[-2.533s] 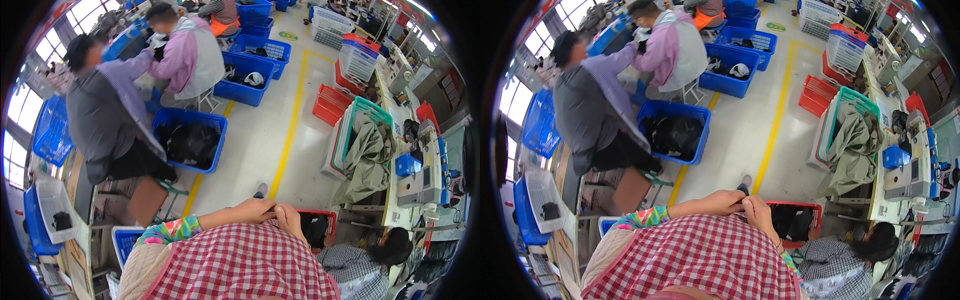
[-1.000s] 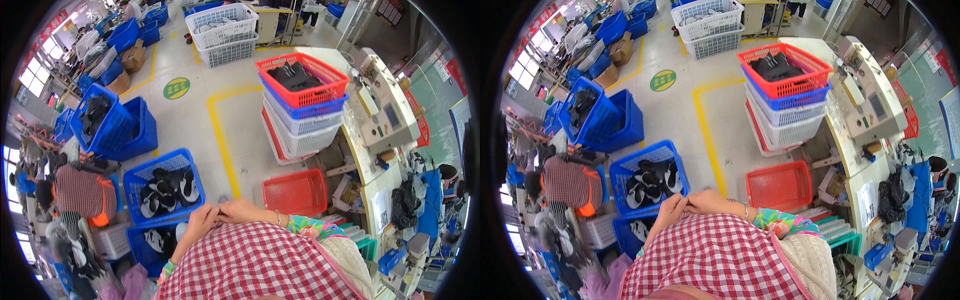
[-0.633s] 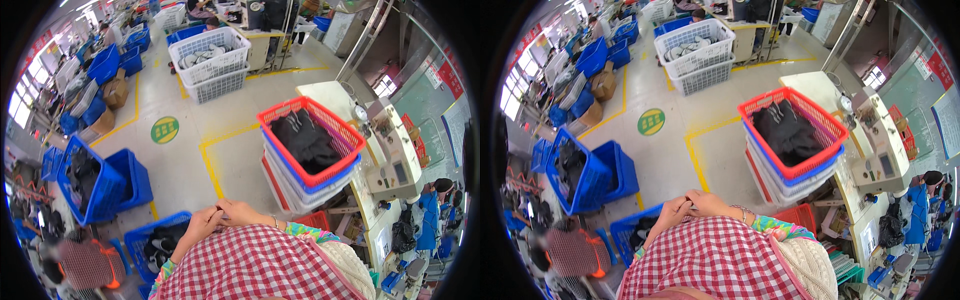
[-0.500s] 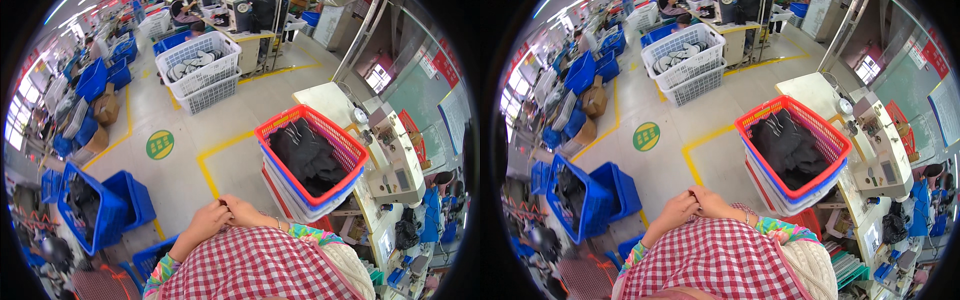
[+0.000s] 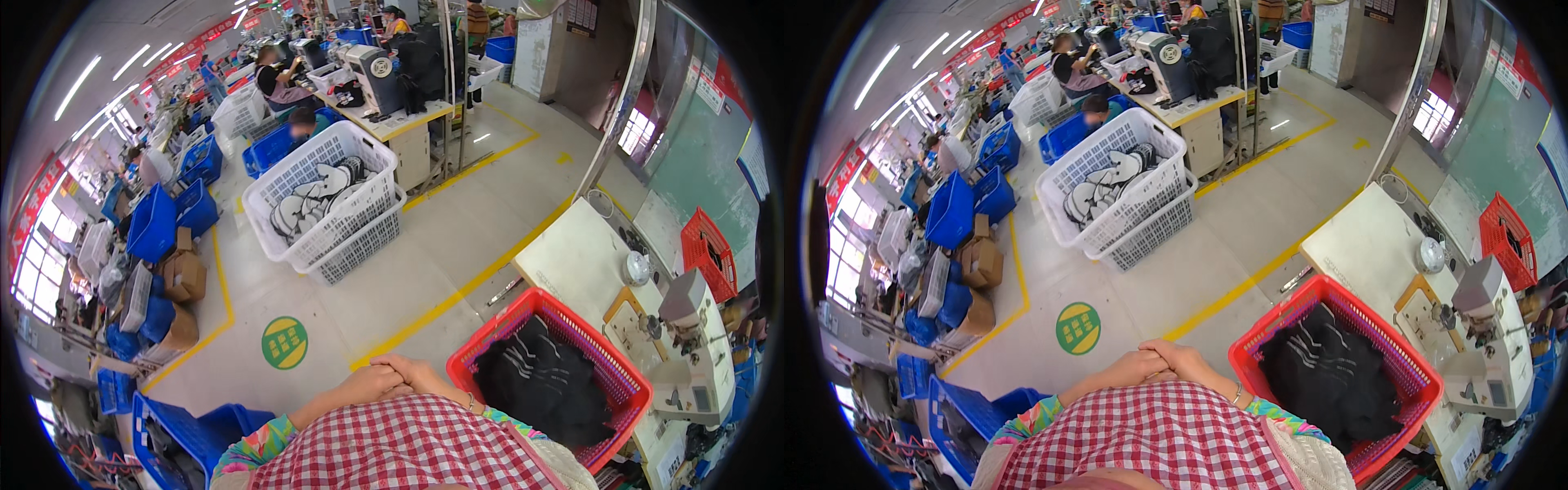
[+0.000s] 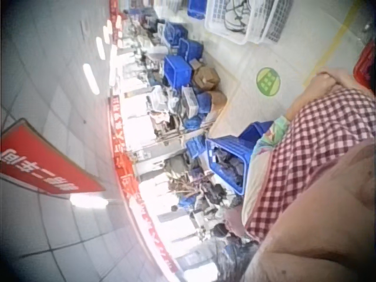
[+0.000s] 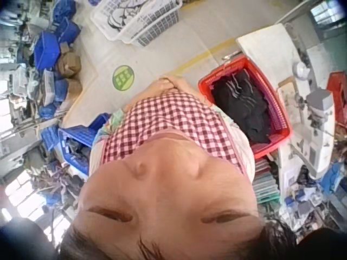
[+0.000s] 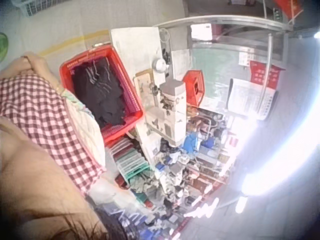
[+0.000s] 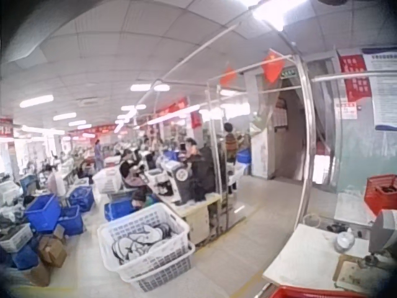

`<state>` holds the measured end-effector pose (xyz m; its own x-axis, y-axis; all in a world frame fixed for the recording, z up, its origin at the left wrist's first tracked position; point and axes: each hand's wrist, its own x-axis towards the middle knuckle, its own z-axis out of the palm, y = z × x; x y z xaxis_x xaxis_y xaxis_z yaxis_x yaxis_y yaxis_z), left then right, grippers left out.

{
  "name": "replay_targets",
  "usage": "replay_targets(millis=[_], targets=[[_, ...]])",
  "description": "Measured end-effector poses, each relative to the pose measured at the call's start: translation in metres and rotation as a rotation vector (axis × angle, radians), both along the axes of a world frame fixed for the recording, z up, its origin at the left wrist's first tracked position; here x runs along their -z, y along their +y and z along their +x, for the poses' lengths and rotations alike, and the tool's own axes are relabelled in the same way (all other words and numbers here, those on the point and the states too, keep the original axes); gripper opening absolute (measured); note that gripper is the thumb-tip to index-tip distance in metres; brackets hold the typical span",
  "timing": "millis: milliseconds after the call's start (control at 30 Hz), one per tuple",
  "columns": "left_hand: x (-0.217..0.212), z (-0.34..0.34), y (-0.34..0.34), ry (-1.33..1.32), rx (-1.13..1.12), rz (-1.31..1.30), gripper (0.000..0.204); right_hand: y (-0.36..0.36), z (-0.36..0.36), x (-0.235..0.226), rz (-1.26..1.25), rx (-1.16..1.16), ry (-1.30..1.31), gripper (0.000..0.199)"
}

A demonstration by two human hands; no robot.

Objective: The person carries a basket of black fabric parts to a workstation, then repeatedly picks up individual parts, places them on a work surface, and marks them with a pen. The person also handles a small plastic bag and places parts into a blue basket.

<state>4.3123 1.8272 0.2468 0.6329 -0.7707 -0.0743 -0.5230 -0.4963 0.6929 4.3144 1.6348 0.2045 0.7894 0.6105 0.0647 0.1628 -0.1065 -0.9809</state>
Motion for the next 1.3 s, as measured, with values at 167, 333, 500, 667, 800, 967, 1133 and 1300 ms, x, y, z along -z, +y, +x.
replay_targets(millis=[167,333,500,667,800,967,1133,1300], targets=[[0.014,0.126,-0.012,0.222,0.128,-0.113,0.028,-0.021,0.103,-0.021,-0.069,0.085,-0.138,0.051],[0.050,0.258,-0.044,0.550,0.458,0.097,0.029,-0.048,0.195,-0.013,-0.154,0.080,-0.206,0.057],[0.050,0.383,-0.060,0.686,0.613,0.051,0.030,-0.045,0.290,-0.023,-0.208,0.332,0.018,0.056],[0.040,0.503,-0.079,0.756,0.716,0.014,0.031,-0.038,0.388,-0.051,-0.339,0.520,0.128,0.060],[0.033,0.572,-0.109,0.655,0.800,-0.058,0.032,-0.049,0.458,-0.065,-0.456,0.613,0.139,0.051],[0.022,0.672,-0.145,0.473,0.754,-0.275,0.029,-0.081,0.531,-0.069,-0.373,0.879,0.125,0.049],[0.028,0.775,-0.188,0.512,0.685,-0.381,0.027,-0.147,0.634,-0.039,-0.415,0.759,0.216,0.054],[0.035,0.890,-0.285,0.481,0.607,-0.107,0.041,-0.251,0.771,-0.011,-0.513,0.579,0.038,0.054]])
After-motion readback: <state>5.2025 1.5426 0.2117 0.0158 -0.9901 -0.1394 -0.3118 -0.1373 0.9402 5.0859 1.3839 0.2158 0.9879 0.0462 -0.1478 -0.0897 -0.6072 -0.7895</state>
